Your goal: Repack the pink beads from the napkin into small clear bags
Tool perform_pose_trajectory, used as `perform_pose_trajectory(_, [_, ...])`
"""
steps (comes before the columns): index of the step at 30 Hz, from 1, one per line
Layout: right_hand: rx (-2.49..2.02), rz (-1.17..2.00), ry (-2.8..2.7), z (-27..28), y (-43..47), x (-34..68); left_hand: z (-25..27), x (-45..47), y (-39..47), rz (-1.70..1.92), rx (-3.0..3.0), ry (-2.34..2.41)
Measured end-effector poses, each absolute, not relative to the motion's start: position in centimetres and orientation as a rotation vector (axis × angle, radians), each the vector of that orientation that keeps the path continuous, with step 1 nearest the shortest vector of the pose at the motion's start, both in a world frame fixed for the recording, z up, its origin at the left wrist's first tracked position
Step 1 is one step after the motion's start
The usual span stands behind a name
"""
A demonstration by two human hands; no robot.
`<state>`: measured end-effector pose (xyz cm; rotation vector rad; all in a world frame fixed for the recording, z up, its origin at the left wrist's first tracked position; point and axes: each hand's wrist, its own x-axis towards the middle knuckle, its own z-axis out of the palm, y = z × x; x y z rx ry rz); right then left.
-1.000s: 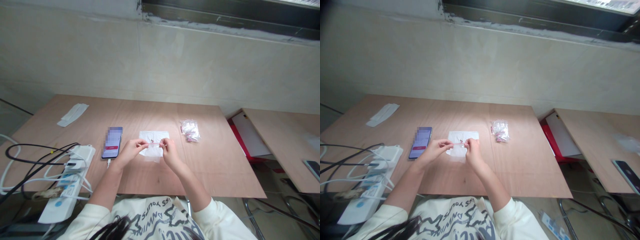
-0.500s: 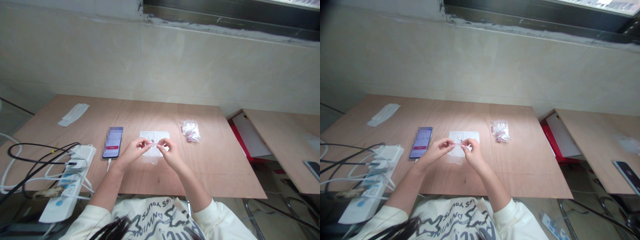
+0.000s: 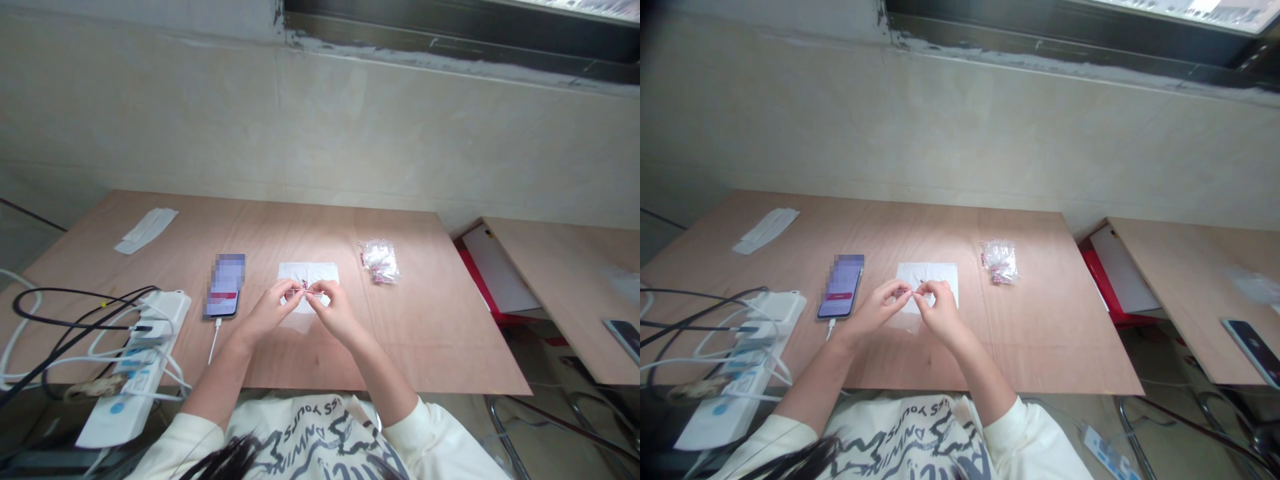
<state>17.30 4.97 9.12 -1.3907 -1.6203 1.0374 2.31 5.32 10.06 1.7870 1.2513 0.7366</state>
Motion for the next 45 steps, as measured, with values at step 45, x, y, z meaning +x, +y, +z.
perform_pose_trajectory(45, [-1.35, 1.416, -0.976, 6.6, 6.3, 16.8, 6.4, 1.0, 5.3, 0.872, 1.204, 1.171])
